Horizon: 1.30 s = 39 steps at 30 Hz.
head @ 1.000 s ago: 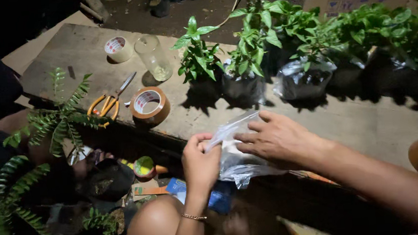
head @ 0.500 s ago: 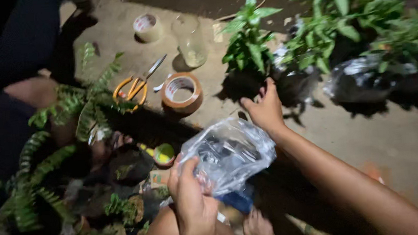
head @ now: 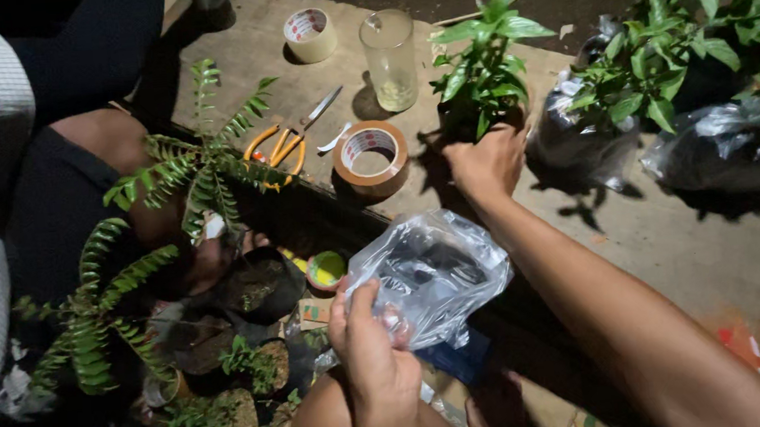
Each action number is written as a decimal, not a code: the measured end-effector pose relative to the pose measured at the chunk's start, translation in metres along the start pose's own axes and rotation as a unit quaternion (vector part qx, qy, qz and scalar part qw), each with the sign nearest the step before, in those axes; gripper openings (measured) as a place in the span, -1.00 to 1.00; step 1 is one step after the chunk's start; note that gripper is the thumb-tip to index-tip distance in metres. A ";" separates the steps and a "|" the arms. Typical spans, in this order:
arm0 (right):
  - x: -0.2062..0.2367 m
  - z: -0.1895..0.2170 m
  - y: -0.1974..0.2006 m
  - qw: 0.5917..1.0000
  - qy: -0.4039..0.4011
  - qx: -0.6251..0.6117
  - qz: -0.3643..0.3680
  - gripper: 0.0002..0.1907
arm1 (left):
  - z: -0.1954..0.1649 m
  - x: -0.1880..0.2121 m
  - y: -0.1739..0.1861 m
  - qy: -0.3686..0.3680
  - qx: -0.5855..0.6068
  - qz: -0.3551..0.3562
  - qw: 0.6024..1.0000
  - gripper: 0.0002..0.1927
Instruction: The person wraps small potted plants in clear plastic bags and secures them with tape. They handle each plant individually, placing it into a bag, folding the bag around the pot, and sealing it. The wrapped plants are placed in a row on the table.
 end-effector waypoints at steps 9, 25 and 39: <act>0.013 -0.021 0.039 0.981 0.182 -0.072 -0.002 -0.61 | -0.011 0.004 -0.002 -0.043 -0.042 0.011 0.998 -0.66; 0.048 -0.165 0.350 0.811 -0.043 -0.505 0.294 -0.48 | 0.135 0.107 -0.124 0.225 -0.193 0.295 0.908 -0.81; -0.007 -0.278 0.249 0.878 0.009 -0.342 0.334 -0.34 | 0.293 0.087 -0.113 0.557 -0.163 0.250 0.775 -0.72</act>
Point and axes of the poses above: each hand's wrist, its own x-axis away from the middle knuckle, its own y-axis out of the back of the hand, z = x × y, the point moved 4 cm from there along -x, towards the middle knuckle, and after that the axes turned 10 degrees about x, right-handed, at the moved point
